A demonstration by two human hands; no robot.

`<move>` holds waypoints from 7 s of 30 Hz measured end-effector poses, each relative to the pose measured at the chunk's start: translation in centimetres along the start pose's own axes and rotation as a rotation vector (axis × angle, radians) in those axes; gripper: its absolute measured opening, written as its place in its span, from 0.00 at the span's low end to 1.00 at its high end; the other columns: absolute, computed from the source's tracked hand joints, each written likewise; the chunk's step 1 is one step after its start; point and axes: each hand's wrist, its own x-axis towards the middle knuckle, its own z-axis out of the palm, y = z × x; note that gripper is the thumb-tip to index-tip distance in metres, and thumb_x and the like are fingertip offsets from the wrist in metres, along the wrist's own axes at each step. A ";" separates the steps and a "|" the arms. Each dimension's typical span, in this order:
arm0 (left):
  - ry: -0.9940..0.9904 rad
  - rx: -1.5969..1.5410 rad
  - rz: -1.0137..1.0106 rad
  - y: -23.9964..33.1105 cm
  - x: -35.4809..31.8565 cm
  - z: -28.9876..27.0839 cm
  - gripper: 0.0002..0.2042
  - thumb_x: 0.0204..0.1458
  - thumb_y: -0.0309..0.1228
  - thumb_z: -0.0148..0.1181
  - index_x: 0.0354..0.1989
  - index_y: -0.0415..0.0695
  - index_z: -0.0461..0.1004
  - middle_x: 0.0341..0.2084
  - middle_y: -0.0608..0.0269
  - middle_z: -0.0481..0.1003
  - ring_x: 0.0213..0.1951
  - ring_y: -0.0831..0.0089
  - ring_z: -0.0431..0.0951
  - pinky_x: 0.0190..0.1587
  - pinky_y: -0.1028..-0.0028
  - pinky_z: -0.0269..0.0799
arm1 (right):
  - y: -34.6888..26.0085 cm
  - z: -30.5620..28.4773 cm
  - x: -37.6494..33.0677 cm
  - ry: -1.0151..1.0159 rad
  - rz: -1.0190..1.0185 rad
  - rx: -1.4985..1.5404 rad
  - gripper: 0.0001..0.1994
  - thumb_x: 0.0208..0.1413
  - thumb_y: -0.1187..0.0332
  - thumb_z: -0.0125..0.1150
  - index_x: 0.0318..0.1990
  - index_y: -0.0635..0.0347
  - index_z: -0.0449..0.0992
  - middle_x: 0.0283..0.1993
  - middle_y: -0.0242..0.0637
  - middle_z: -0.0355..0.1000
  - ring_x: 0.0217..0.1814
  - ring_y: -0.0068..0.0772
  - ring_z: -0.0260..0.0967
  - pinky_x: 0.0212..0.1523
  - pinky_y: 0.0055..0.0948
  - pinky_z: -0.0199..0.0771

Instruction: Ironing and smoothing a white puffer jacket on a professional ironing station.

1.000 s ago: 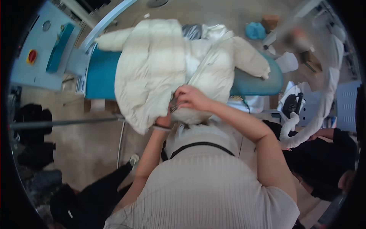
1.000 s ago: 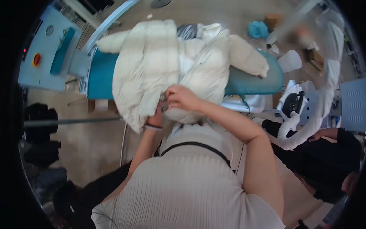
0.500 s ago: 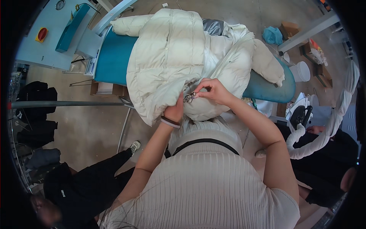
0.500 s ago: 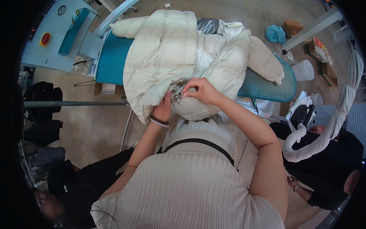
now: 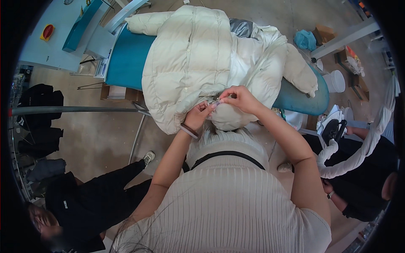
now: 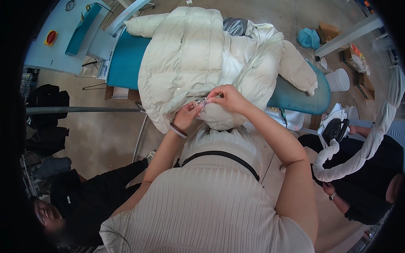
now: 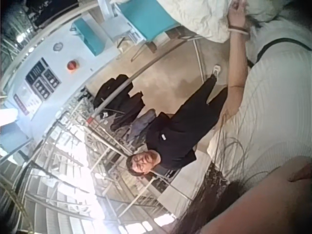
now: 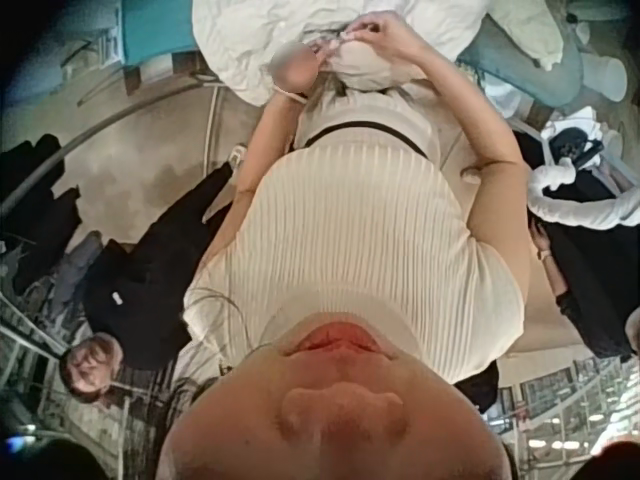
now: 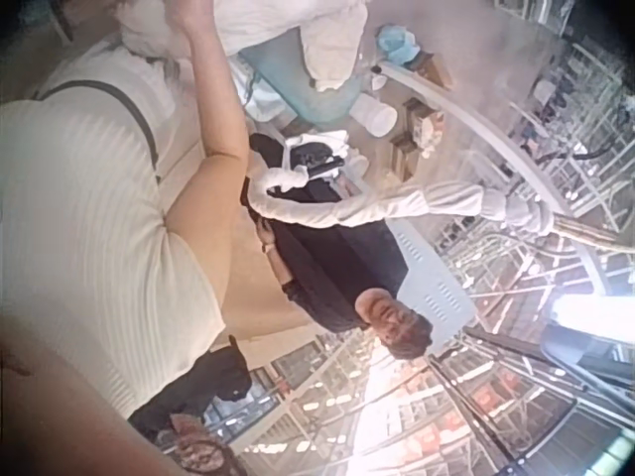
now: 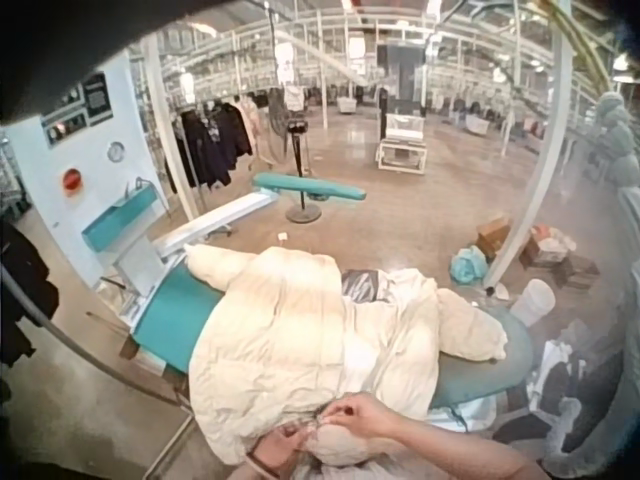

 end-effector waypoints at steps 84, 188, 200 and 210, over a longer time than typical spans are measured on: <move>0.140 -0.632 -0.261 -5.1 -5.0 0.2 0.07 0.56 0.28 0.56 0.42 0.47 0.74 0.36 0.71 0.78 0.40 0.80 0.76 0.45 0.79 0.69 | -0.3 7.6 -4.1 0.132 -0.407 -0.914 0.17 0.49 0.52 0.60 0.34 0.55 0.70 0.29 0.34 0.65 0.36 0.36 0.64 0.44 0.34 0.60; 0.932 -0.095 0.407 -2.8 -29.4 -12.7 0.18 0.59 0.32 0.53 0.53 0.34 0.69 0.51 0.53 0.72 0.53 0.65 0.71 0.58 0.68 0.62 | 10.7 -22.5 20.1 1.157 -0.290 -0.256 0.11 0.49 0.59 0.64 0.31 0.56 0.73 0.45 0.35 0.74 0.50 0.45 0.68 0.58 0.46 0.57; 0.429 0.567 -0.115 8.7 -15.1 -14.4 0.18 0.54 0.38 0.59 0.47 0.37 0.73 0.38 0.57 0.78 0.40 0.65 0.76 0.46 0.67 0.70 | -18.6 -17.7 8.8 0.548 -0.690 0.175 0.44 0.58 0.73 0.55 0.72 0.44 0.29 0.34 0.40 0.71 0.32 0.28 0.68 0.36 0.30 0.70; -0.596 1.848 -0.011 19.4 4.1 -5.3 0.21 0.57 0.44 0.45 0.43 0.38 0.76 0.40 0.41 0.75 0.44 0.47 0.75 0.50 0.60 0.69 | -30.1 -4.0 -8.6 1.394 -1.034 -0.938 0.52 0.59 0.69 0.56 0.65 0.29 0.10 0.19 0.30 0.71 0.17 0.25 0.67 0.26 0.27 0.73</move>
